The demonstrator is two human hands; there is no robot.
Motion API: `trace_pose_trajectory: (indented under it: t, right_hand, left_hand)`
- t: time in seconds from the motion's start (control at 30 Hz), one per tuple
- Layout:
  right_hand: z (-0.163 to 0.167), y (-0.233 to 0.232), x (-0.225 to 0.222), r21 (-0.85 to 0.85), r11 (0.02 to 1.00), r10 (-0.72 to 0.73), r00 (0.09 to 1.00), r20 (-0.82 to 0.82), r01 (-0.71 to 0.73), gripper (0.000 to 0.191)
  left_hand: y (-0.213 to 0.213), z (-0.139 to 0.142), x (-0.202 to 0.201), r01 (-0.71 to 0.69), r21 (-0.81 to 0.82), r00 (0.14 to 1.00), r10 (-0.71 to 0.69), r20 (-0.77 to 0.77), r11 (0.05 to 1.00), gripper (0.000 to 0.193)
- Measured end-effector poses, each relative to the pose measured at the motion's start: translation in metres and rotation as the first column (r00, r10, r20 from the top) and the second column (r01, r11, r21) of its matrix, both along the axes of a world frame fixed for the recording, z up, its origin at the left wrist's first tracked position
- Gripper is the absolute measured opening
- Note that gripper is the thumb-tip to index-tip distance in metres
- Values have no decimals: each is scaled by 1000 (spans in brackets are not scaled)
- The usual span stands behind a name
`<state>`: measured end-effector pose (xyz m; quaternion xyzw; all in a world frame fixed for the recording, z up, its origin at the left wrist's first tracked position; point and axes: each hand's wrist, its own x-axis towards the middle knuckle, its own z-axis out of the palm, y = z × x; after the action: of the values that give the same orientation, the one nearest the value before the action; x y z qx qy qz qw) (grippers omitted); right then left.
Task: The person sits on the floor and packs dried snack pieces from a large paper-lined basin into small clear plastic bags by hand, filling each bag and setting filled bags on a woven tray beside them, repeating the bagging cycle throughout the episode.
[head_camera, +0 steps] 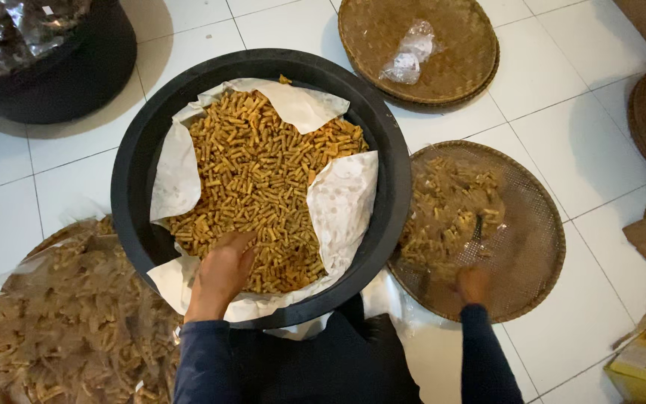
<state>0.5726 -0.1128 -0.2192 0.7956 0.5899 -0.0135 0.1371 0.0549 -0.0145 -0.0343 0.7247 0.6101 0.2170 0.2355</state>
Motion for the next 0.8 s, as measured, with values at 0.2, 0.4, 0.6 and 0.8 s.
trace_pose_trajectory:
  t: [0.2,0.4,0.6,0.8]
  right_hand:
    - [2,19,-40,319,740,-443,786,-431,592,35]
    - [-10,-27,-118,580,804,158,893,-421,131,17]
    - [-18,-52,-183,80,982,187,919,-346,-170,38]
    - [-7,-22,-199,-295,865,-492,806,-329,407,84]
  left_hand:
    - [1,2,-3,10,6,1000,-10,18,1000,31]
    - [-3,4,-7,-34,-30,999,34,-4,999,31]
    - [-4,8,-4,-46,-60,999,45,-18,997,31]
    - [-4,10,-12,-104,-76,995,104,-4,992,32]
